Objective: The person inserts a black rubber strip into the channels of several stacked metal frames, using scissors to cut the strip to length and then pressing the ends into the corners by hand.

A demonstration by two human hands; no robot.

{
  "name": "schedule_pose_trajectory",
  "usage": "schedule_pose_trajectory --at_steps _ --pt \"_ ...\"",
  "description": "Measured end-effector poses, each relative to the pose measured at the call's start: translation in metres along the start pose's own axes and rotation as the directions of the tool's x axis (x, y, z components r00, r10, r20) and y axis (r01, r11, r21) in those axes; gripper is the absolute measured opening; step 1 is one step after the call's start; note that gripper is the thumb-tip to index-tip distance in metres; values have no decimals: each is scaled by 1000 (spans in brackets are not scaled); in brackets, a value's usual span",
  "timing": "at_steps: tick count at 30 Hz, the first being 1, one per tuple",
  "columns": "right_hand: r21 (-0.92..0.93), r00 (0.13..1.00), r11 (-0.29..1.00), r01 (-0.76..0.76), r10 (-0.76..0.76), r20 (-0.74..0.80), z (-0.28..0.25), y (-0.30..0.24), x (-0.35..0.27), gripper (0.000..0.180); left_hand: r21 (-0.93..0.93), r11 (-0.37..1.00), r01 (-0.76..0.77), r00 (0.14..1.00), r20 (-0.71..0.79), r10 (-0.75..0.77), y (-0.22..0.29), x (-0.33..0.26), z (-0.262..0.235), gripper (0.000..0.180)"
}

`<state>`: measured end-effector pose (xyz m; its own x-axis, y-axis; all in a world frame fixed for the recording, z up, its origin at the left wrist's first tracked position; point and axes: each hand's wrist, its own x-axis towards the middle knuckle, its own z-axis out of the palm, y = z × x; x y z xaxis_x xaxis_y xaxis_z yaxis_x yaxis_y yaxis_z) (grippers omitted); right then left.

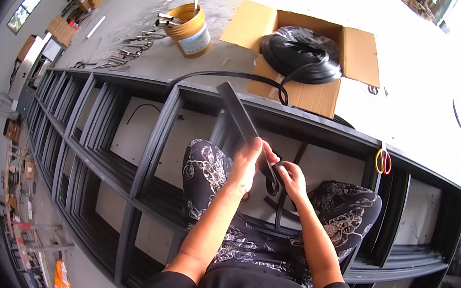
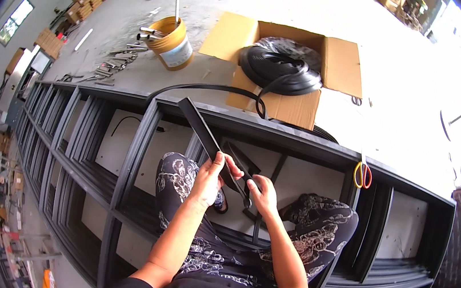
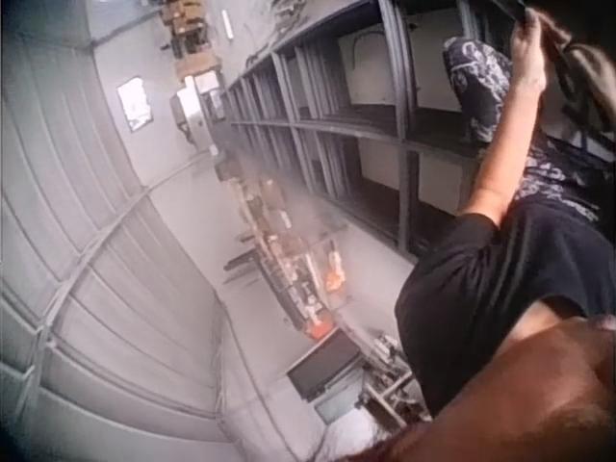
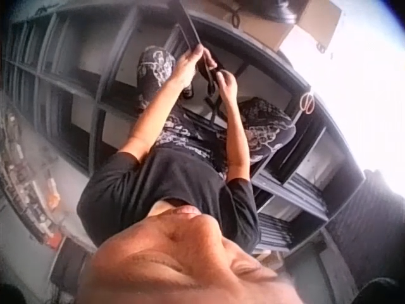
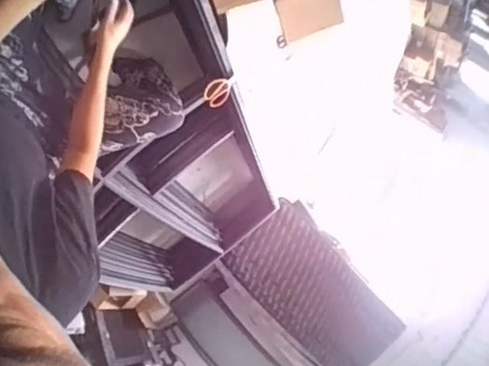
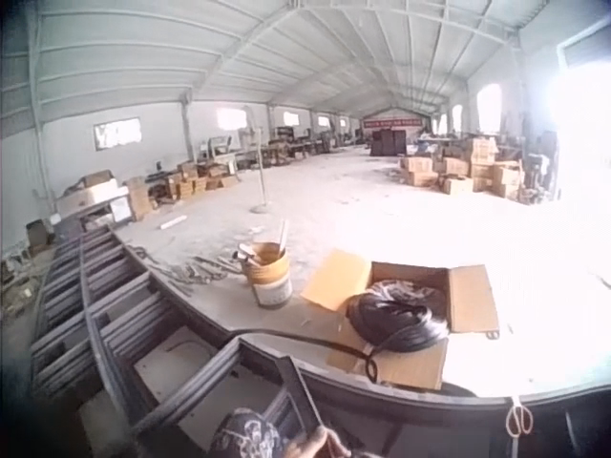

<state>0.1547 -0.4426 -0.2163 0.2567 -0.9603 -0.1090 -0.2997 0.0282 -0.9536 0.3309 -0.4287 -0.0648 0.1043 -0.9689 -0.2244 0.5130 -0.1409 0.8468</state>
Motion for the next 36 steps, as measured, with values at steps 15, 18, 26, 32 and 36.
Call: schedule_pose_trajectory --at_steps 15,18,26,32,36 --pt "424 990 895 138 -122 -66 16 -71 -22 31 188 975 -114 987 132 90 6 7 38 25" --pt "346 958 908 235 -155 -241 8 -124 -11 29 552 780 -296 953 230 199 1 16 50 24" --pt "897 872 319 306 284 -399 -31 -86 51 42 732 58 -678 691 610 387 -24 89 152 42" --pt "918 715 -165 360 681 -157 -70 -3 84 50 750 -94 -655 755 654 -49 -114 170 199 54" --pt "921 699 -173 348 702 -132 -69 38 104 51 698 -186 -692 722 661 -205 -182 217 215 67"
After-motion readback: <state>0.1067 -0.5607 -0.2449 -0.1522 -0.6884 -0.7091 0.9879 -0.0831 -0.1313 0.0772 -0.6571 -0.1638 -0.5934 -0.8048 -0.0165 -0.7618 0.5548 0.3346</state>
